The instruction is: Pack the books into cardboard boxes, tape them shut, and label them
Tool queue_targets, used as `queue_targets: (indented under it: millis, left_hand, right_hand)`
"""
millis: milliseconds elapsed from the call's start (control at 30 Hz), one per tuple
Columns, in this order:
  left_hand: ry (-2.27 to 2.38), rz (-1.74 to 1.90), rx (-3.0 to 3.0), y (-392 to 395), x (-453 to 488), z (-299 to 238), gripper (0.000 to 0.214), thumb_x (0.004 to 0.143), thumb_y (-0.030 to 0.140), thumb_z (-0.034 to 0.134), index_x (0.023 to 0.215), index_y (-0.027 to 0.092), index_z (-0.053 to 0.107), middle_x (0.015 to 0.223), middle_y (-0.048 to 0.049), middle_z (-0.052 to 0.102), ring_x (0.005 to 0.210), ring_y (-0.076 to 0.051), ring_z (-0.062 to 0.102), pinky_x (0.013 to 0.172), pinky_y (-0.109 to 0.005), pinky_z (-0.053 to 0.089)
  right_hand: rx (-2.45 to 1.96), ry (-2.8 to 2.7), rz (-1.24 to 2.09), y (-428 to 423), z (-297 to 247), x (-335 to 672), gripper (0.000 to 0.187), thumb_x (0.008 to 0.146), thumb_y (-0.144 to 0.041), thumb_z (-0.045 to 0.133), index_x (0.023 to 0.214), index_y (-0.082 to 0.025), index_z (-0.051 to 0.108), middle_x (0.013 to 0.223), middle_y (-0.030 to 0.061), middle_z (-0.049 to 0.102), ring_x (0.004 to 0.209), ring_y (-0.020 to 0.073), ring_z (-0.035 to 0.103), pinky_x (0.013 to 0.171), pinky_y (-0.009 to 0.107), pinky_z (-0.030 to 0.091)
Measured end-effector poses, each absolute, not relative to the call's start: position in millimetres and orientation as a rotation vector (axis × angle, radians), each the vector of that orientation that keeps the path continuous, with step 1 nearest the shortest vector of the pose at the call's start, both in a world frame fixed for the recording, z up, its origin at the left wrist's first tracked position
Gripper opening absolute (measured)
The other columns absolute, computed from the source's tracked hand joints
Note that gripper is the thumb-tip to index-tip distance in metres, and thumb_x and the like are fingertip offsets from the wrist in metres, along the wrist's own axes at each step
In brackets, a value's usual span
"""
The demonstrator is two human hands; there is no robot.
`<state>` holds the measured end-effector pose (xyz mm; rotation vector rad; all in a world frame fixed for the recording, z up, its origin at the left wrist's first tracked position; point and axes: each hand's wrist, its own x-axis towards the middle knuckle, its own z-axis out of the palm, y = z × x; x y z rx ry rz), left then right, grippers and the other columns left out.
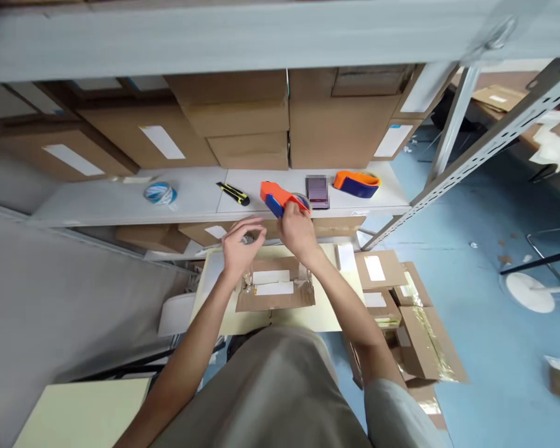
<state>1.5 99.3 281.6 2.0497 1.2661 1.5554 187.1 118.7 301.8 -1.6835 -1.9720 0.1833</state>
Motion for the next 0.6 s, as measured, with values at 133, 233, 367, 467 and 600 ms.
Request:
queue_targets:
  millis: [133, 233, 367, 467, 600]
  left_hand:
    - [1.263, 1.566, 1.87, 122, 18, 302, 0.013, 0.095, 0.021, 0.07, 0.097, 0.025, 0.082, 0.108, -0.0037, 0.085, 0.105, -0.022, 0.08, 0.105, -0.039, 0.061]
    - [1.275, 1.499, 1.758, 122, 19, 301, 0.022, 0.098, 0.021, 0.064, 0.107, 0.025, 0.084, 0.109, -0.0037, 0.085, 0.105, -0.022, 0.081, 0.105, -0.038, 0.061]
    - [1.307, 1.446, 1.619, 109, -1, 279, 0.023, 0.099, 0.024, 0.063, 0.11, 0.023, 0.083, 0.112, -0.0057, 0.085, 0.108, -0.023, 0.081, 0.106, -0.038, 0.061]
    - [1.495, 1.409, 1.467, 83, -38, 240, 0.024, 0.095, 0.038, 0.073, 0.105, 0.019, 0.084, 0.106, -0.0082, 0.085, 0.103, -0.025, 0.081, 0.103, -0.039, 0.062]
    - [1.708, 1.258, 1.302, 27, -89, 176, 0.036, 0.099, 0.047, 0.064, 0.111, 0.017, 0.081, 0.117, -0.0122, 0.083, 0.111, -0.027, 0.079, 0.107, -0.041, 0.058]
  right_hand:
    - [-1.612, -1.976, 0.155, 172, 322, 154, 0.041, 0.107, -0.033, 0.066, 0.142, -0.012, 0.061, 0.14, 0.0174, 0.067, 0.121, 0.0297, 0.068, 0.105, 0.052, 0.059]
    - [-1.585, -1.98, 0.156, 191, 328, 145, 0.043, 0.105, -0.042, 0.072, 0.141, -0.019, 0.064, 0.141, 0.0108, 0.066, 0.118, 0.0249, 0.07, 0.1, 0.048, 0.062]
    - [-1.599, -1.985, 0.182, 187, 316, 150, 0.044, 0.109, -0.028, 0.061, 0.148, -0.008, 0.059, 0.149, 0.0221, 0.062, 0.132, 0.0324, 0.062, 0.116, 0.061, 0.05]
    - [-1.642, -1.917, 0.156, 143, 279, 171, 0.052, 0.111, -0.026, 0.044, 0.157, -0.004, 0.051, 0.159, 0.0275, 0.053, 0.149, 0.0377, 0.049, 0.127, 0.065, 0.036]
    - [-1.796, -1.739, 0.207, 34, 211, 206, 0.064, 0.114, -0.045, 0.032, 0.165, -0.008, 0.04, 0.164, 0.0266, 0.05, 0.153, 0.0378, 0.048, 0.124, 0.061, 0.043]
